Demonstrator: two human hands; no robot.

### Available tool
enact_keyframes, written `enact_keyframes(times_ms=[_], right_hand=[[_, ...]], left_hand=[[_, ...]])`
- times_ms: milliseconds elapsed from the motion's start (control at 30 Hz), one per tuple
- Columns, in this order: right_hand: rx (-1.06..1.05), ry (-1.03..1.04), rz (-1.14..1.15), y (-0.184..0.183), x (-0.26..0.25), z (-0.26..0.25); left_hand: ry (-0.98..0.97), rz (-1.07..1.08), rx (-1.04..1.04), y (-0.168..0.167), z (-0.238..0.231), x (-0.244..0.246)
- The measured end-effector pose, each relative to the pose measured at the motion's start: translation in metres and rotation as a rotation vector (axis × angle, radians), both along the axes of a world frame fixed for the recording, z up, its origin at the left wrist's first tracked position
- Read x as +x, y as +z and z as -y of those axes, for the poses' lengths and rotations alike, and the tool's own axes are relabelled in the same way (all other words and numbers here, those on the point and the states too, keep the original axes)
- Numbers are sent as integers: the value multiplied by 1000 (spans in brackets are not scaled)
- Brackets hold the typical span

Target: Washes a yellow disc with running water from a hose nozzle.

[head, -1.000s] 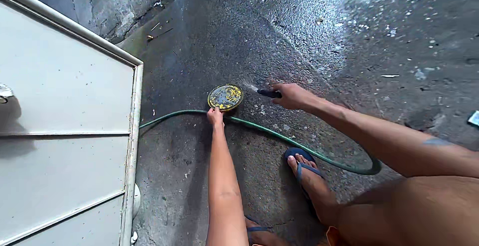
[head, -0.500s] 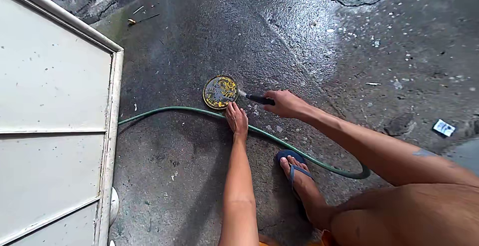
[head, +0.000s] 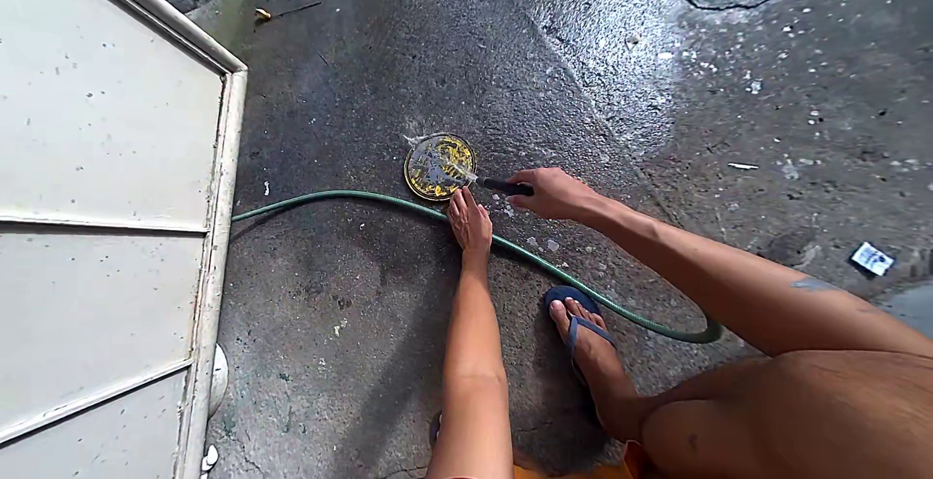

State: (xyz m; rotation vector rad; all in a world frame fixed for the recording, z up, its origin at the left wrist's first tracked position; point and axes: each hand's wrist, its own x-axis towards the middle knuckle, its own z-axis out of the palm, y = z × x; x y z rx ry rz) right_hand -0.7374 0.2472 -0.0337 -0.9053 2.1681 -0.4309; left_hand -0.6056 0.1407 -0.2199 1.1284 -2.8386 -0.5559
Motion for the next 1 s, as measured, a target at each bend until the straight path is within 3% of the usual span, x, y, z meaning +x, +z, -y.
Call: enact_keyframes(times_ms=[567, 1000], right_hand=[[19, 84, 23, -2, 17, 11], [14, 118, -10, 3, 15, 6]], left_hand=[[-1, 90, -5, -6, -6, 5], [-38, 22, 18, 4, -4, 12]])
